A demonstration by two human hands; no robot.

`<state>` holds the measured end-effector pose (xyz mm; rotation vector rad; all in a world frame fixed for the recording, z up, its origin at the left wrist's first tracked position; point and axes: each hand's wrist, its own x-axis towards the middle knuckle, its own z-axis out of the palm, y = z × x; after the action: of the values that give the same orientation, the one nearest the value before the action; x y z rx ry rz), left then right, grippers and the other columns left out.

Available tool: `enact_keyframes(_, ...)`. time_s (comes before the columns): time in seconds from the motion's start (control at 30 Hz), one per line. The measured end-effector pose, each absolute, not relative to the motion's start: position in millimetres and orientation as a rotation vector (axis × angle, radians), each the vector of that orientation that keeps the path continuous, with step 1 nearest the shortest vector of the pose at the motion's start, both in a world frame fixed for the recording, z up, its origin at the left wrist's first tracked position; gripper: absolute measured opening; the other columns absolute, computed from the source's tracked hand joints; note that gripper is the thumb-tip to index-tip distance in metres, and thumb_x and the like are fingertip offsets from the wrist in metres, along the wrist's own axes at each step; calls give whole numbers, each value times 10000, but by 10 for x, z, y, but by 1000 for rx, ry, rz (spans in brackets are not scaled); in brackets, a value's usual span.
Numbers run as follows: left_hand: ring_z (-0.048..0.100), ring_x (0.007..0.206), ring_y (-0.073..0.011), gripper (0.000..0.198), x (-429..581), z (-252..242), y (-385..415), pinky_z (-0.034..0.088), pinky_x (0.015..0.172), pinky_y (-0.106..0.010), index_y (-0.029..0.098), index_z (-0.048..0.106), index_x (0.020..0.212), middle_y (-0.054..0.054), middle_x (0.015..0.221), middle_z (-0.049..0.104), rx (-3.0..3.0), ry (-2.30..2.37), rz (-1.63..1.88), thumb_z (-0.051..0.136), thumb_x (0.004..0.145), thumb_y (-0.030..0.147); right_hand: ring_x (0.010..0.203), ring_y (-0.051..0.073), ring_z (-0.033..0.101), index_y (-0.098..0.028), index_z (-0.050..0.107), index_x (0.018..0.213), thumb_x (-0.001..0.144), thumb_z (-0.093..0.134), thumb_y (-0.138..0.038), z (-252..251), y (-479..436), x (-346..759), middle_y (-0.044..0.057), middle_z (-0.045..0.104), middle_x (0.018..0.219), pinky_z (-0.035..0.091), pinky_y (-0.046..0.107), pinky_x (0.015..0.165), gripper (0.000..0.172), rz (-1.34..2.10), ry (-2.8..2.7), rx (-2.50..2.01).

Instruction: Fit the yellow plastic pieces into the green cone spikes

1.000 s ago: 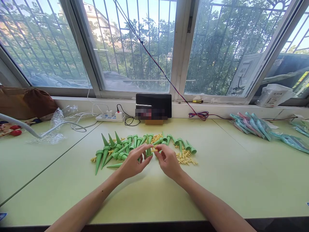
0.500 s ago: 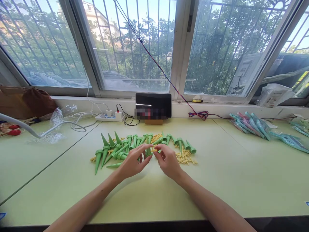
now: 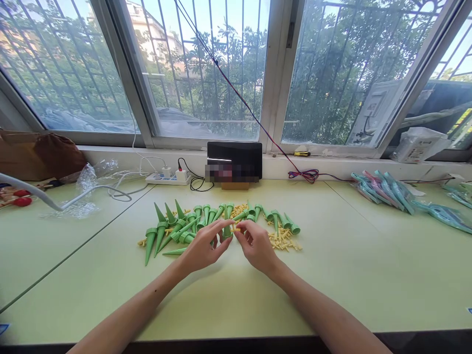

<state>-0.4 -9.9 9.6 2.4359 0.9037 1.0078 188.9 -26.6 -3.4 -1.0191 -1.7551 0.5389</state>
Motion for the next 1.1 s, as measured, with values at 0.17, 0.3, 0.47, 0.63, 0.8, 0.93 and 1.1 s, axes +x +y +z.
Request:
enact_keyframes(0.17, 540, 653, -86, 404, -10, 91, -102, 471, 568, -201, 250, 489, 1309, -48, 1050, 600, 2446, 900, 1007, 514, 908, 205, 552, 132, 548, -174, 608, 947, 961, 512, -357, -41, -265, 1889, 34, 634, 757, 440, 258, 528, 207, 570, -1757, -1023)
enact_keyframes(0.3, 539, 651, -85, 380, -14, 87, -103, 473, 579, -205, 243, 498, 1285, -45, 1036, 596, 2454, 903, 993, 513, 907, 205, 543, 130, 524, -173, 607, 903, 969, 497, -359, -36, -262, 1889, 19, 592, 705, 418, 250, 520, 226, 586, -1767, -1027)
enact_keyframes(0.47, 538, 654, -88, 377, -16, 92, -101, 472, 586, -211, 244, 490, 1287, -45, 1036, 590, 2473, 905, 963, 508, 912, 206, 520, 127, 494, -179, 602, 852, 978, 478, -372, -26, -258, 1893, 0, 549, 641, 386, 248, 509, 261, 600, -1784, -1042)
enact_keyframes(0.63, 541, 664, -91, 384, -16, 90, -101, 476, 598, -217, 245, 488, 1294, -43, 1042, 589, 2481, 914, 948, 510, 913, 209, 514, 126, 462, -180, 606, 830, 983, 468, -383, -31, -266, 1895, -11, 518, 603, 353, 251, 504, 290, 600, -1792, -1058)
enact_keyframes(0.8, 540, 661, -91, 376, -13, 82, -97, 474, 599, -216, 239, 492, 1284, -41, 1038, 591, 2483, 917, 947, 509, 910, 203, 511, 110, 393, -173, 600, 811, 979, 480, -376, -49, -256, 1894, -29, 470, 586, 303, 252, 500, 289, 589, -1805, -1047)
enact_keyframes(0.93, 542, 659, -92, 365, -14, 91, -102, 471, 597, -215, 238, 499, 1276, -46, 1041, 595, 2476, 912, 958, 504, 912, 208, 506, 103, 359, -173, 588, 805, 972, 494, -381, -68, -249, 1894, -44, 438, 571, 278, 251, 500, 283, 583, -1812, -1040)
enact_keyframes(1.1, 544, 658, -92, 383, -18, 94, -105, 470, 595, -216, 245, 493, 1297, -45, 1038, 597, 2477, 917, 966, 506, 915, 214, 498, 98, 335, -173, 584, 798, 965, 502, -391, -82, -244, 1895, -57, 400, 549, 263, 250, 498, 287, 580, -1821, -1068)
